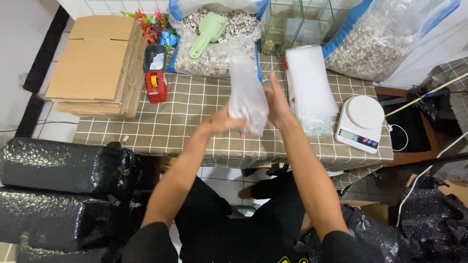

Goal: The person scoops aquarium substrate from a large bag into a smaller plastic bag, weighs it on a digital scale, and then places the small bag inside a black mailing bag.

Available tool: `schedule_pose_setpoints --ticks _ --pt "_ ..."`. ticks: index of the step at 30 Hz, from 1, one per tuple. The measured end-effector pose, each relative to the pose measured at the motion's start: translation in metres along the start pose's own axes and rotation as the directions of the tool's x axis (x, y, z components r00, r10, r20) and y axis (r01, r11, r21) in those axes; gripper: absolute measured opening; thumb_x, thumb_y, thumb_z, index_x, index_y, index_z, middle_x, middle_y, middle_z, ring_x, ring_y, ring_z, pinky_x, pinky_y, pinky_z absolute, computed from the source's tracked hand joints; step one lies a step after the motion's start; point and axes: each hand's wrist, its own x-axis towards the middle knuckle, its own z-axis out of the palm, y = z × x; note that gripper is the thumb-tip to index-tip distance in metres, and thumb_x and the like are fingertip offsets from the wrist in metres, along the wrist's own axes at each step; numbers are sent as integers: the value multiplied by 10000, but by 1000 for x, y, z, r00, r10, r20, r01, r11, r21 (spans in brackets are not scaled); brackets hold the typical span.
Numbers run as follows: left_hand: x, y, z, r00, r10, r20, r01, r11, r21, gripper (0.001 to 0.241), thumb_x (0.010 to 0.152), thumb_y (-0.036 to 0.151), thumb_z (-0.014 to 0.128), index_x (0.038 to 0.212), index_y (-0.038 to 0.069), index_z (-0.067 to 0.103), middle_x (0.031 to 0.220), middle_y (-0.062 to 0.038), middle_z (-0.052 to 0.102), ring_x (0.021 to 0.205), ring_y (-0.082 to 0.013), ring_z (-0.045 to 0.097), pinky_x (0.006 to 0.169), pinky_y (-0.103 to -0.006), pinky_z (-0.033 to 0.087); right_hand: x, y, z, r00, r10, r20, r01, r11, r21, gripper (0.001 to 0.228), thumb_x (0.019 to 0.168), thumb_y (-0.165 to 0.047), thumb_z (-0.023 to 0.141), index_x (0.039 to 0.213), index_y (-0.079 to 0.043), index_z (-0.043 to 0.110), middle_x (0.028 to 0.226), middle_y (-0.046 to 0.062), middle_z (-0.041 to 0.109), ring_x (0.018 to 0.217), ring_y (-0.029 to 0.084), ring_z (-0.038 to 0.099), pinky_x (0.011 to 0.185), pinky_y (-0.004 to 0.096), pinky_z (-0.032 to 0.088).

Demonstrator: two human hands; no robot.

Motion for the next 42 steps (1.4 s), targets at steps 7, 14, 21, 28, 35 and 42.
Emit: schedule_pose_setpoints --ticks 7,14,21,28,35,42 --pt "-2 -81 4 904 158 398 -119 986 -121 465 828 -68 716 1271 0 592 945 -265 754 566 -260 738 510 -395 637 -14 4 -26 867 -380 -322 357 925 -128 286 913 -273 812 853 -51 642 734 18 648 681 123 636 616 258 475" --pt "-15 -35 18 879 419 226 -452 885 116 945 772 317 919 1568 112 452 1447 -200 591 1335 -349 545 1129 -555 392 -118 -43 8 614 -788 40 673 496 -549 215 991 88 591 1013 1 787 838 116 752 778 111 651 841 271 563" --pt "-18 5 78 577 801 -161 -676 579 456 932 672 518 957 1434 142 572 1286 -24 659 1224 -228 614 1135 -406 446 -134 -44 0 526 -847 83 661 345 -667 220 1078 9 585 1059 -47 797 823 76 736 796 62 525 815 272 533" --pt "-18 24 91 376 919 -115 -803 385 454 781 776 514 868 1403 142 588 1269 -91 647 1142 -259 628 1046 -439 489 -133 -42 -36 552 -821 150 687 345 -639 250 1083 10 552 1001 -1 788 848 126 745 828 102 566 807 321 528" --pt "-33 46 62 514 858 -6 -663 402 632 586 900 585 631 1292 151 676 993 -60 650 846 -240 607 811 -413 501 -121 -24 -34 618 -765 183 715 449 -535 279 1083 -24 553 917 -40 778 826 73 742 814 85 527 799 291 506" --pt "-54 80 70 807 573 -147 -295 605 740 489 748 445 768 1164 226 633 640 -35 645 605 -365 675 613 -508 539 -105 -21 -14 645 -722 251 731 485 -481 280 1079 -7 550 892 -11 759 763 51 692 759 100 487 747 294 485"
